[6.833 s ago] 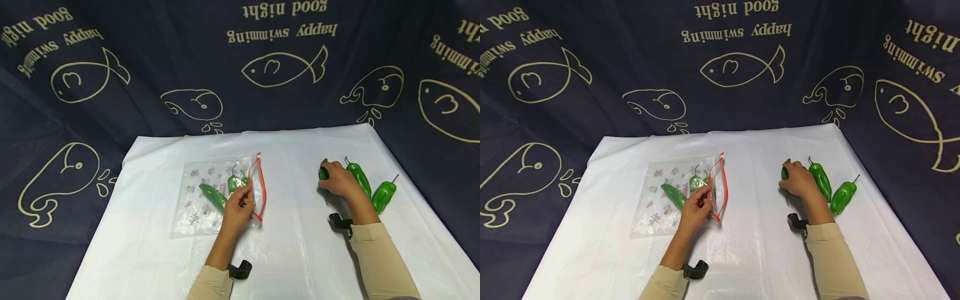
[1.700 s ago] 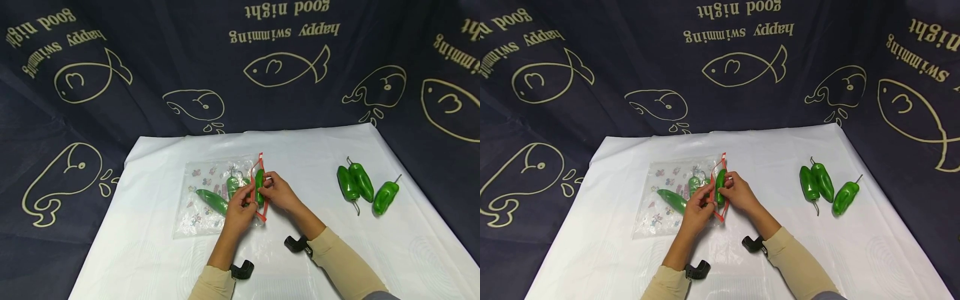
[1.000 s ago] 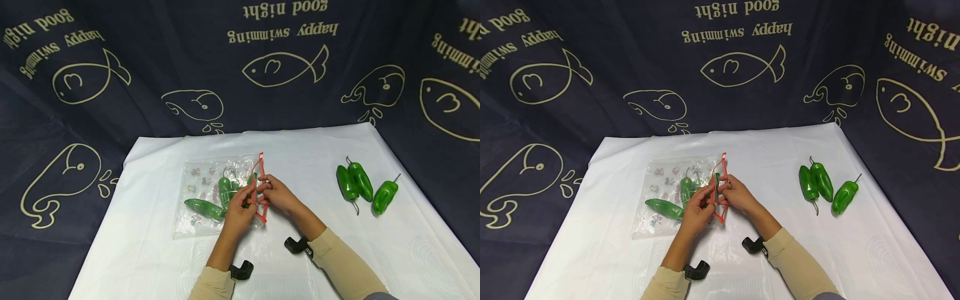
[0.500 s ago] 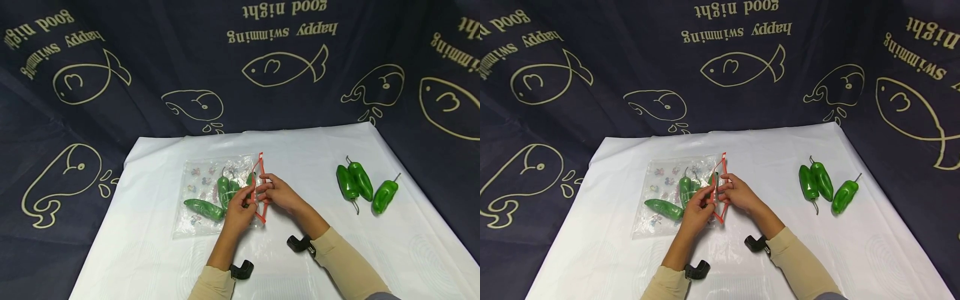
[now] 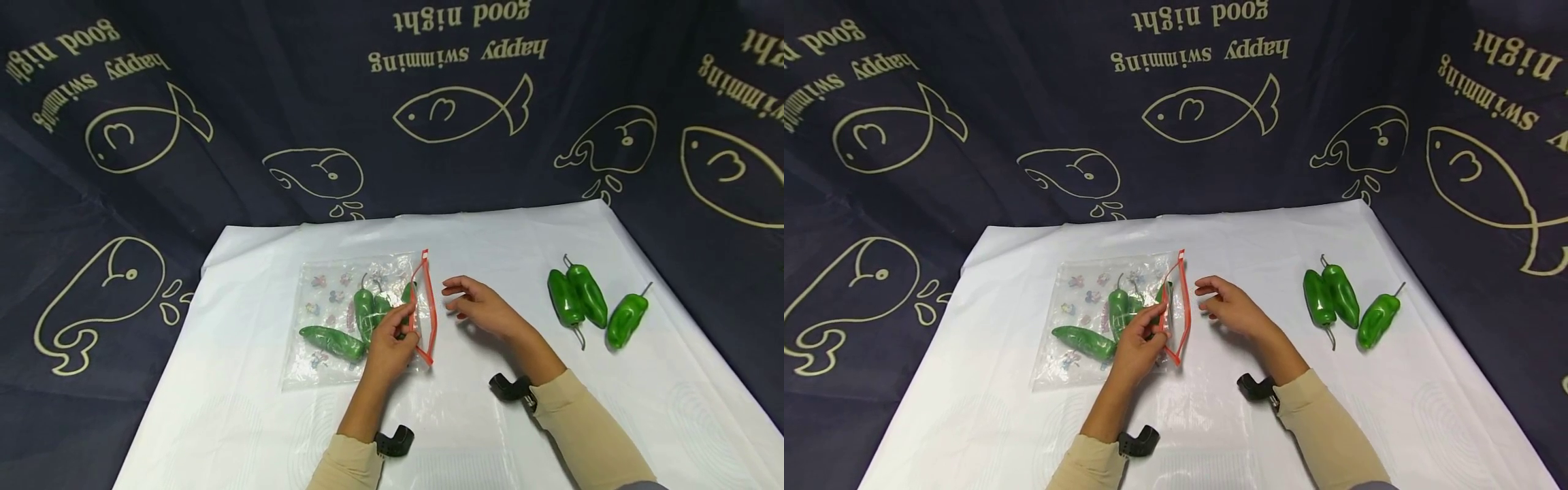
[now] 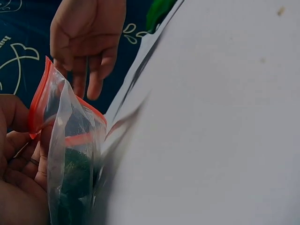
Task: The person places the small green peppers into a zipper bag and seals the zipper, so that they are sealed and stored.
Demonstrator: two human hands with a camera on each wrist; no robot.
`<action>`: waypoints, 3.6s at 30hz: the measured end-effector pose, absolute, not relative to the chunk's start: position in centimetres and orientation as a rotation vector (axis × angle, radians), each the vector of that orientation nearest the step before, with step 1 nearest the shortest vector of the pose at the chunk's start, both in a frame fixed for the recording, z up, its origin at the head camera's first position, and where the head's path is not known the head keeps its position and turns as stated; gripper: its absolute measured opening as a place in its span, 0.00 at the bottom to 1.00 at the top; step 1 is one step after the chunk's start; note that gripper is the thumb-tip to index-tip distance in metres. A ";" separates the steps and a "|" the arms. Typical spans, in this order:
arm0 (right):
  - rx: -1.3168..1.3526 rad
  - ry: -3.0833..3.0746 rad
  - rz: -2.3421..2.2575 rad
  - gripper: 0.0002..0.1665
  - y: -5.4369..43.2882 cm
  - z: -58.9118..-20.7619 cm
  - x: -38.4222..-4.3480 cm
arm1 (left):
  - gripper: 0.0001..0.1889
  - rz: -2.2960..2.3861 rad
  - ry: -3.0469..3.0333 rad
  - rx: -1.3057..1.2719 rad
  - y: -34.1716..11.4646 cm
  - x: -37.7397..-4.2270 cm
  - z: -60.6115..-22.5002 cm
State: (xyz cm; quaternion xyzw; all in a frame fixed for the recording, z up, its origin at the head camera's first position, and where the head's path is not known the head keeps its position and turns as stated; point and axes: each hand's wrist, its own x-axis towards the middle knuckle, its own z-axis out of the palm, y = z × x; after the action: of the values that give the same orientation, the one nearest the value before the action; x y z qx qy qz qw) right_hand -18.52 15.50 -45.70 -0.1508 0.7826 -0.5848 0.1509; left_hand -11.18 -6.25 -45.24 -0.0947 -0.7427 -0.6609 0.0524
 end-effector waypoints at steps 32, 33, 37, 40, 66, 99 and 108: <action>-0.245 2.813 -1.357 0.29 27.6 -43.0 -16.9 | 0.26 -1.979 -2.272 -0.273 -6.3 -11.1 -45.1; -0.228 2.830 -1.338 0.29 28.0 -43.0 -16.8 | 0.26 -1.982 -2.269 -0.275 -6.3 -11.0 -45.1; -0.148 2.871 -1.281 0.31 29.2 -42.7 -16.5 | 0.26 -1.986 -2.267 -0.275 -6.3 -11.0 -45.1; -0.110 2.866 -1.239 0.33 29.8 -42.6 -16.4 | 0.26 -1.984 -2.273 -0.269 -6.3 -11.0 -45.1; -0.124 2.977 -0.890 0.38 32.2 -44.8 -17.2 | 0.26 -1.989 -2.262 -0.271 -6.3 -11.1 -45.3; -0.048 2.949 -0.806 0.38 31.6 -45.3 -18.4 | 0.27 -1.980 -2.243 -0.293 -6.3 -11.1 -45.3; -0.136 2.929 -0.882 0.38 31.3 -44.9 -18.0 | 0.26 -1.980 -2.248 -0.282 -6.4 -11.1 -45.3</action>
State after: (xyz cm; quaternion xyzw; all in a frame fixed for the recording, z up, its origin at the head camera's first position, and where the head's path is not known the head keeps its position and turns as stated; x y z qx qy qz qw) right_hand -17.98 31.34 -44.94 -0.0444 0.9558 -0.2879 0.0398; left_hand -11.06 -6.38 -45.33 -0.0934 -0.7455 -0.6567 0.0661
